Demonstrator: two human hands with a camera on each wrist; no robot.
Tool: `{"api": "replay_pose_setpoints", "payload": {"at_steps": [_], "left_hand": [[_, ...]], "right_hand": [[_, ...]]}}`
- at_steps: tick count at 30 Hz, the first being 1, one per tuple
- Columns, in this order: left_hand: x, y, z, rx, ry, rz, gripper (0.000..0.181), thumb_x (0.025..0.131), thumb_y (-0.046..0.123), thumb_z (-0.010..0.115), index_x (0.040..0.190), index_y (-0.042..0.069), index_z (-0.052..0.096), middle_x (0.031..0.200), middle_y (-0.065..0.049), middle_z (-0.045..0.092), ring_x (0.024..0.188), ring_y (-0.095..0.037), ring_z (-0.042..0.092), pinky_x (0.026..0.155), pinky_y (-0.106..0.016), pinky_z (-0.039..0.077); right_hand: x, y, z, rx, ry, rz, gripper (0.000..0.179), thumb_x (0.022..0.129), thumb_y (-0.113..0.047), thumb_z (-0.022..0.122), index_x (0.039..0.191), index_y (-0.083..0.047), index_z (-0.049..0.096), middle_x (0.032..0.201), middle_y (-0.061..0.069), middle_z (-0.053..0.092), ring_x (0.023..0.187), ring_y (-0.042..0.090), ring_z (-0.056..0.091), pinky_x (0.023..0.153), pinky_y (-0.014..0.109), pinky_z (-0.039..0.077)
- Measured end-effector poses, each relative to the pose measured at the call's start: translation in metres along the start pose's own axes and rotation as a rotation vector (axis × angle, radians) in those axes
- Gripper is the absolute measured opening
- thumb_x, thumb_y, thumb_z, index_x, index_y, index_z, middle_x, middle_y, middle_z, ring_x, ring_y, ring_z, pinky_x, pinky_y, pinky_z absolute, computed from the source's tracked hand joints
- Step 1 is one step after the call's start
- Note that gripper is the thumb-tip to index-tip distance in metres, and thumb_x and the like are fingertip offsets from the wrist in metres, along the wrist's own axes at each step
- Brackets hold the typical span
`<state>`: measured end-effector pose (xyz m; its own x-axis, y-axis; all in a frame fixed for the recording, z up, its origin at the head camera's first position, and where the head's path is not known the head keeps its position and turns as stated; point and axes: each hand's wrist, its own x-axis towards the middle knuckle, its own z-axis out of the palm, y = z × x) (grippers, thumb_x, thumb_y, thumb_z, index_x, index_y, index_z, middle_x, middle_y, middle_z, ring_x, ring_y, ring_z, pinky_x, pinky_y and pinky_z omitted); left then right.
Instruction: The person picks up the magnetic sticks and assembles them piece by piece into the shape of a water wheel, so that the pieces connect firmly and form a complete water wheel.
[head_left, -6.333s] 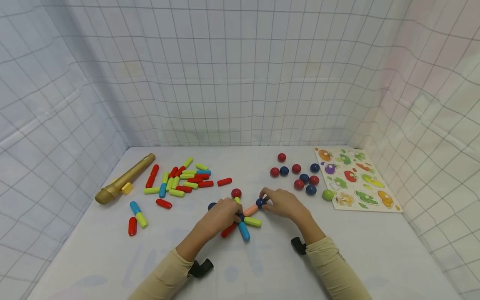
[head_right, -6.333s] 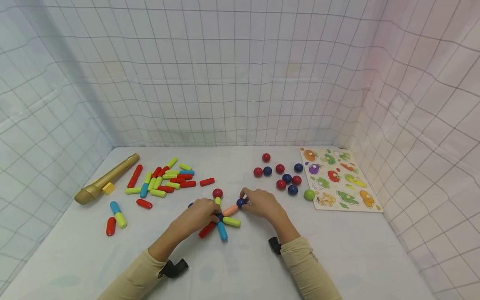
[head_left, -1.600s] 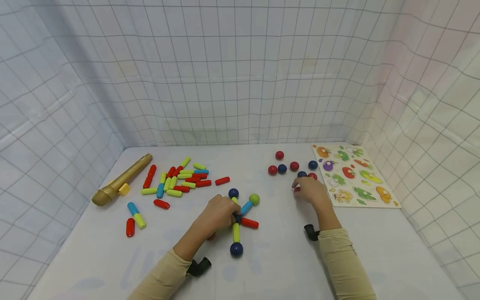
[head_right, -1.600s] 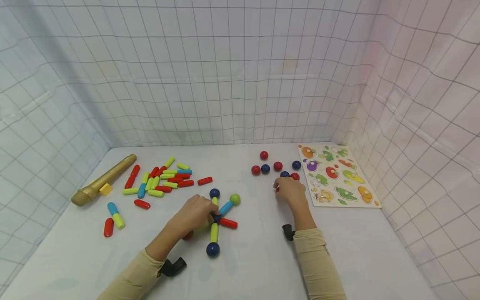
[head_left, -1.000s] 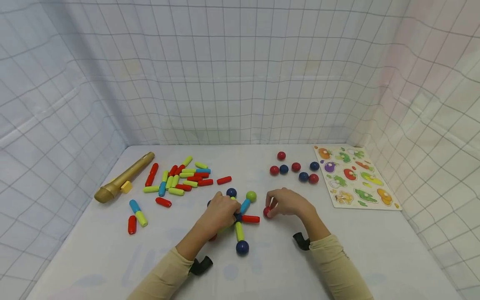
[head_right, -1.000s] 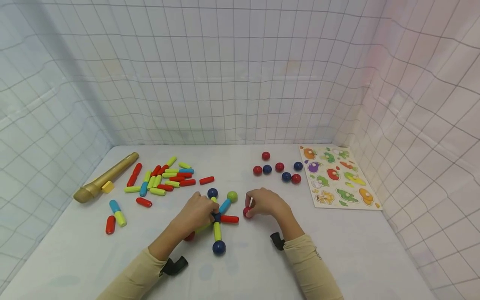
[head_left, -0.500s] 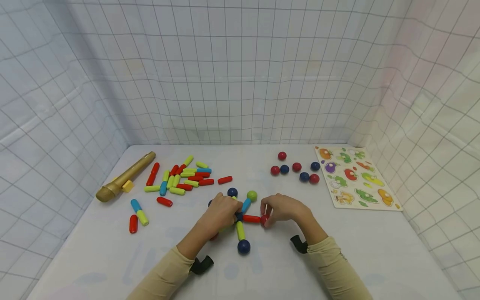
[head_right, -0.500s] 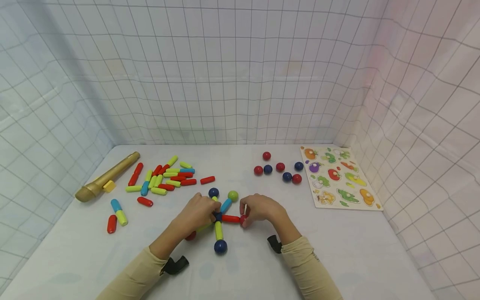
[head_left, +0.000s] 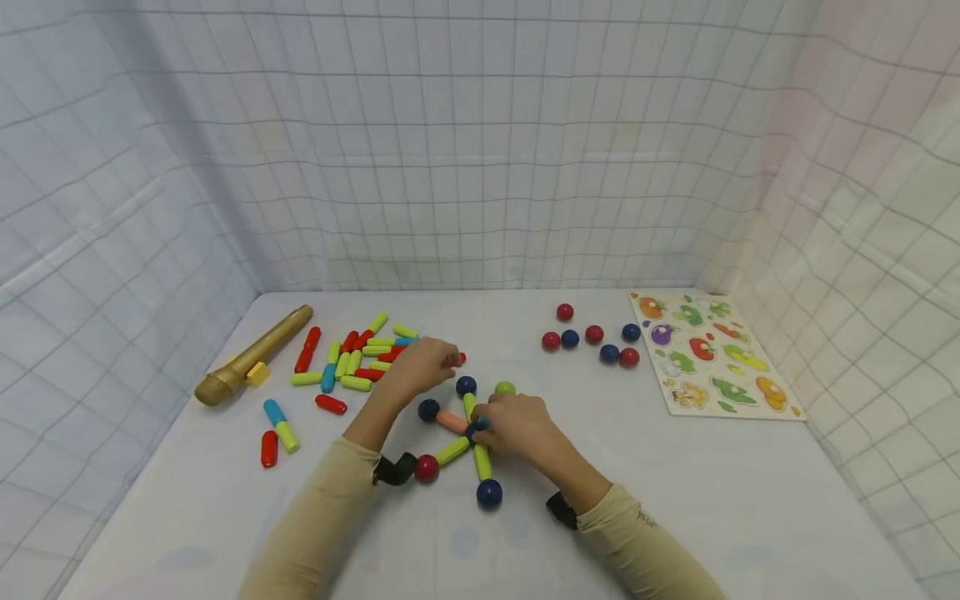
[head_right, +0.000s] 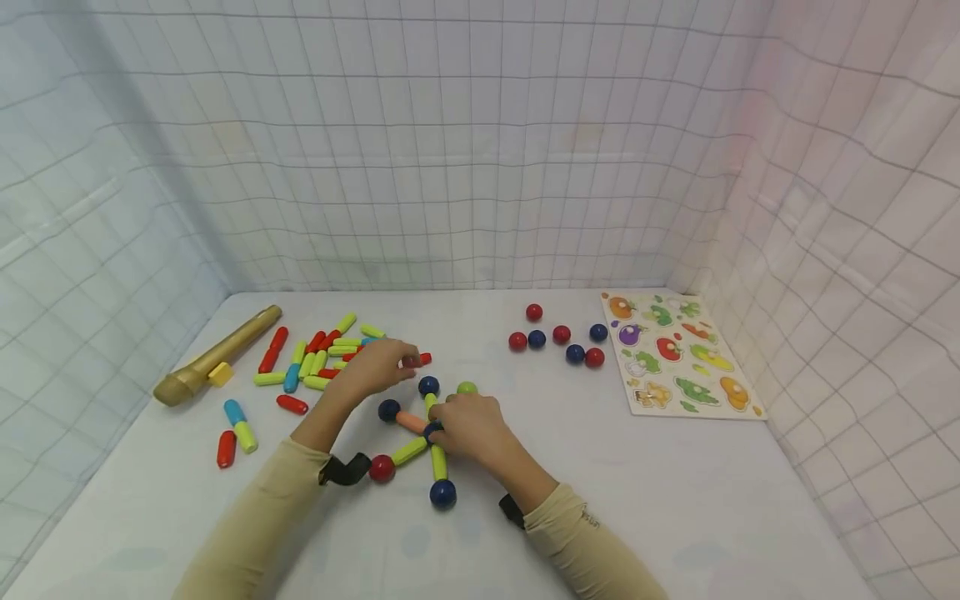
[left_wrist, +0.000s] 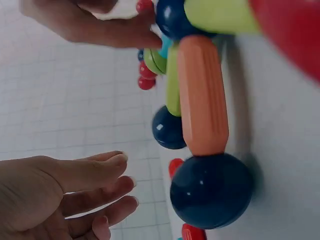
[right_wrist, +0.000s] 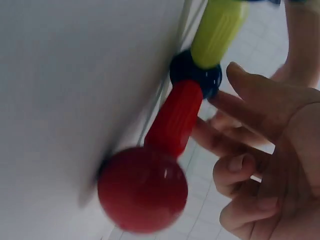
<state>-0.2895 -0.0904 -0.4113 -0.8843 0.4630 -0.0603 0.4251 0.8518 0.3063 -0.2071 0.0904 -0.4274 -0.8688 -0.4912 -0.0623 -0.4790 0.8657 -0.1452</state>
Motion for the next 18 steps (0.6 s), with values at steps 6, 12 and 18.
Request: {"api": "replay_pose_setpoints", "payload": {"at_steps": [6,12,18], "left_hand": [[0.047,-0.018,0.013,0.094,-0.061,-0.085,0.029,0.092,0.023,0.066,0.116,0.006,0.067,0.117,-0.013,0.067,0.106,-0.029,0.061,0.094,-0.043,0.05],[0.055,-0.026,0.021,0.073,-0.106,-0.164,0.031,0.087,0.026,0.072,0.11,0.004,0.069,0.102,-0.01,0.069,0.088,-0.022,0.059,0.083,-0.035,0.053],[0.047,-0.015,0.005,-0.022,-0.139,-0.135,0.026,0.086,0.026,0.072,0.103,0.006,0.076,0.093,-0.006,0.073,0.077,-0.017,0.058,0.071,-0.029,0.05]], "right_hand": [[0.0,-0.011,0.009,-0.115,0.051,0.011,0.022,0.085,-0.039,0.073,0.103,-0.025,0.072,0.081,-0.006,0.067,0.062,0.01,0.049,0.051,0.024,0.04],[-0.002,-0.003,0.005,-0.102,0.011,0.025,0.021,0.085,-0.034,0.074,0.104,-0.026,0.073,0.081,-0.005,0.067,0.061,0.013,0.049,0.05,0.024,0.04],[0.0,0.007,-0.002,-0.1,-0.024,0.04,0.025,0.085,-0.029,0.075,0.109,-0.024,0.072,0.087,-0.002,0.069,0.064,0.014,0.05,0.054,0.028,0.047]]}}
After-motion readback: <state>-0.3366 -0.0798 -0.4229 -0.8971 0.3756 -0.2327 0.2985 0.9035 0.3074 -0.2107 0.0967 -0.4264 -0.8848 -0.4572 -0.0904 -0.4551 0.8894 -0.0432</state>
